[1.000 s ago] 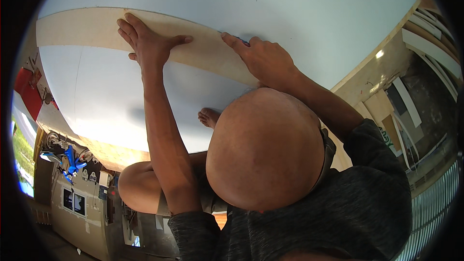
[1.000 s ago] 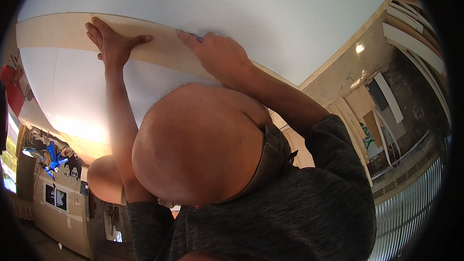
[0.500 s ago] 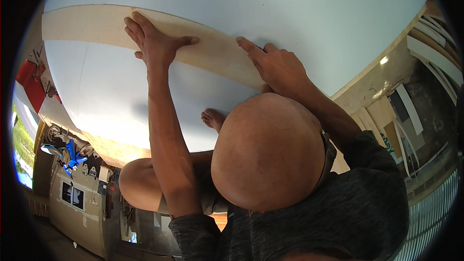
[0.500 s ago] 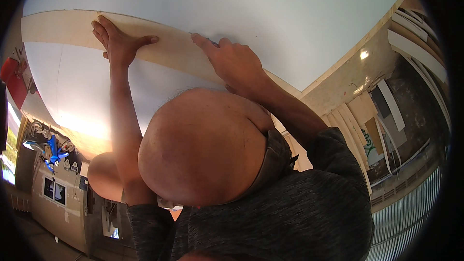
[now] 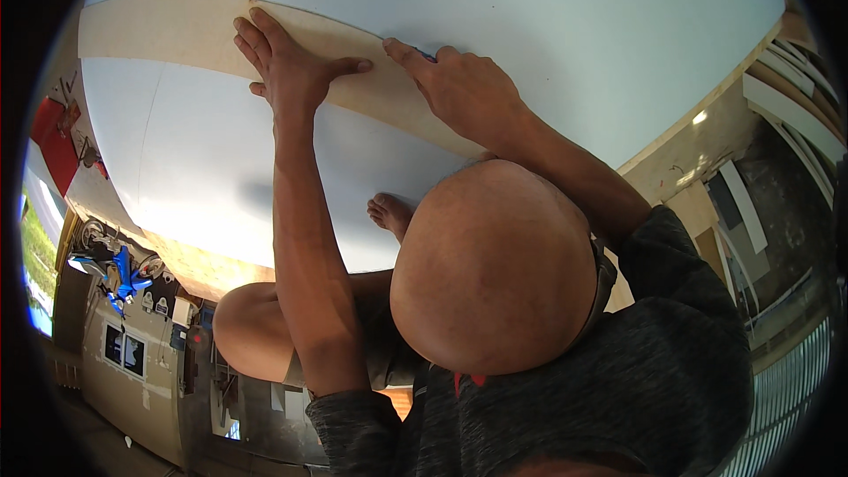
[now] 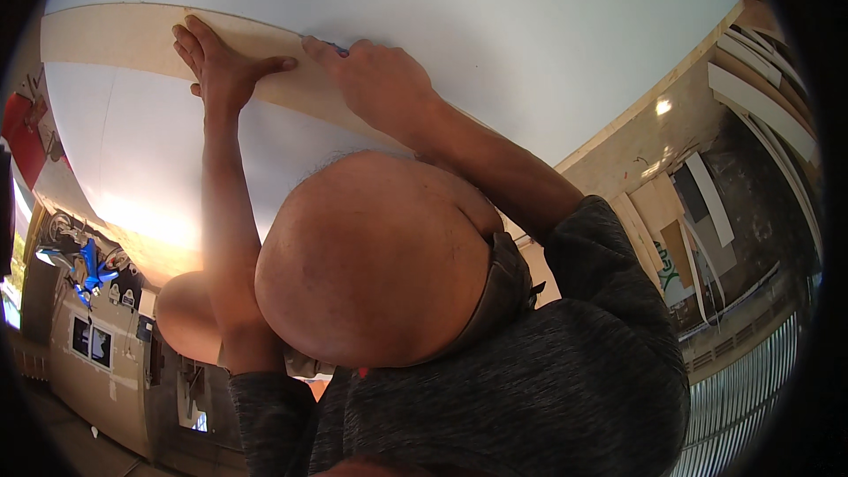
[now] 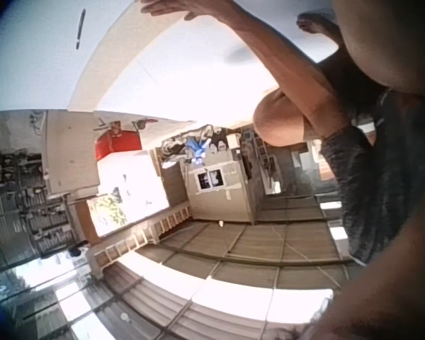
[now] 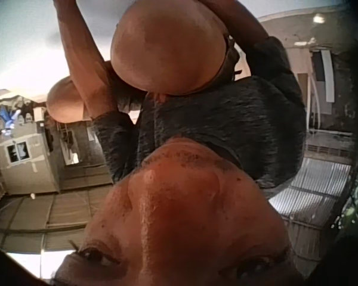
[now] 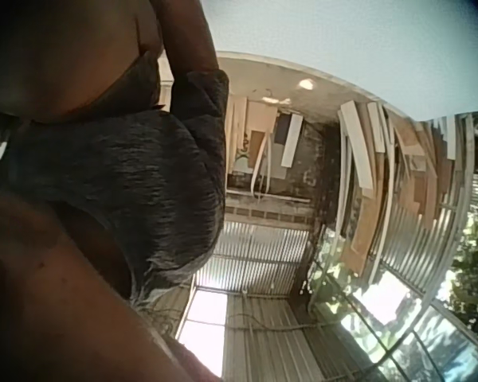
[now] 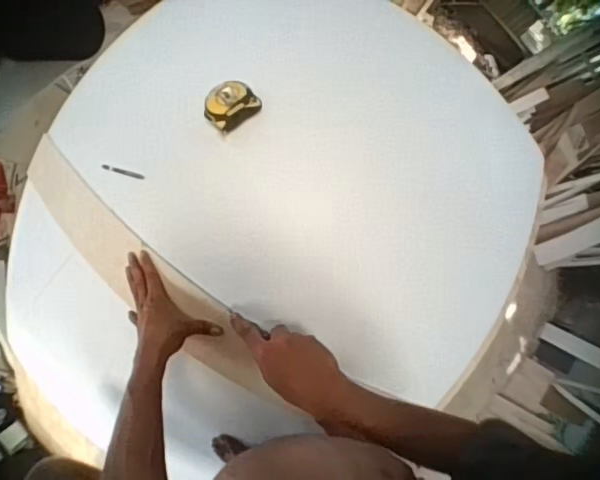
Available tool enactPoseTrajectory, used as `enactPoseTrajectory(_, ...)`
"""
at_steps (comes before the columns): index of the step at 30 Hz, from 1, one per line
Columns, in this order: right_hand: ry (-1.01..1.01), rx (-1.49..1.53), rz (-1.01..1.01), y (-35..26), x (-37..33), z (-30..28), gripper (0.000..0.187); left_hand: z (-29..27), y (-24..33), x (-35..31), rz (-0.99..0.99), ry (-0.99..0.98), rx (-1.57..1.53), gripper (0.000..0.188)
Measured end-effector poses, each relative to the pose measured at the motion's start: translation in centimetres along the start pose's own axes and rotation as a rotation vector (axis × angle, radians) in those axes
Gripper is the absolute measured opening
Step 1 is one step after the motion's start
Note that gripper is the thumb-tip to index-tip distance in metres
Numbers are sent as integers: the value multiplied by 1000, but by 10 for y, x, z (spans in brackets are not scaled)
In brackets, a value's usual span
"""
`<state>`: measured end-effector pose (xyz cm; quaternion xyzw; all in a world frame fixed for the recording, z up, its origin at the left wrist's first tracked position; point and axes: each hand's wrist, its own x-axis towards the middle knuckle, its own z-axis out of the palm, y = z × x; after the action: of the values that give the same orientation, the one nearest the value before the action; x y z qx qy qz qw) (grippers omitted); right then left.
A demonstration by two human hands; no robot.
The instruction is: The person positions a curved wooden template on a large sheet and cuts along its edge using a utility knife.
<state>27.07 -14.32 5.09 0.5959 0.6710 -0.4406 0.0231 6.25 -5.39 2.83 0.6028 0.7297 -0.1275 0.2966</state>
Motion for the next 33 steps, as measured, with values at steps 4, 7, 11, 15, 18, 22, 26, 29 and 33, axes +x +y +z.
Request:
enactPoseTrajectory(4,-87,-77,40,-10,1,-12,62,1,0,2,-4,6,10,174)
enactPoseTrajectory(7,-123,-69,57,-2,-10,-10,66,2,1,3,-4,-4,14,174)
enactPoseTrajectory(11,-130,-60,52,11,-32,-5,74,1,-6,1,3,21,5,176)
enactPoseTrajectory(15,-104,-72,42,22,-44,-6,78,4,-1,4,31,48,-53,178)
enactPoseTrajectory(18,-169,-32,78,24,-59,-18,82,4,-4,4,37,55,-50,178)
enactPoseTrajectory(22,-302,-18,154,15,-51,-35,80,5,-8,3,26,61,-31,178)
enactPoseTrajectory(26,2,30,87,9,-31,-24,49,7,-6,4,32,59,-37,178)
enactPoseTrajectory(29,-40,64,79,9,-7,-19,59,7,-4,5,30,65,-41,178)
enactPoseTrajectory(33,-80,51,60,1,-2,-18,59,6,-7,4,26,60,-45,177)
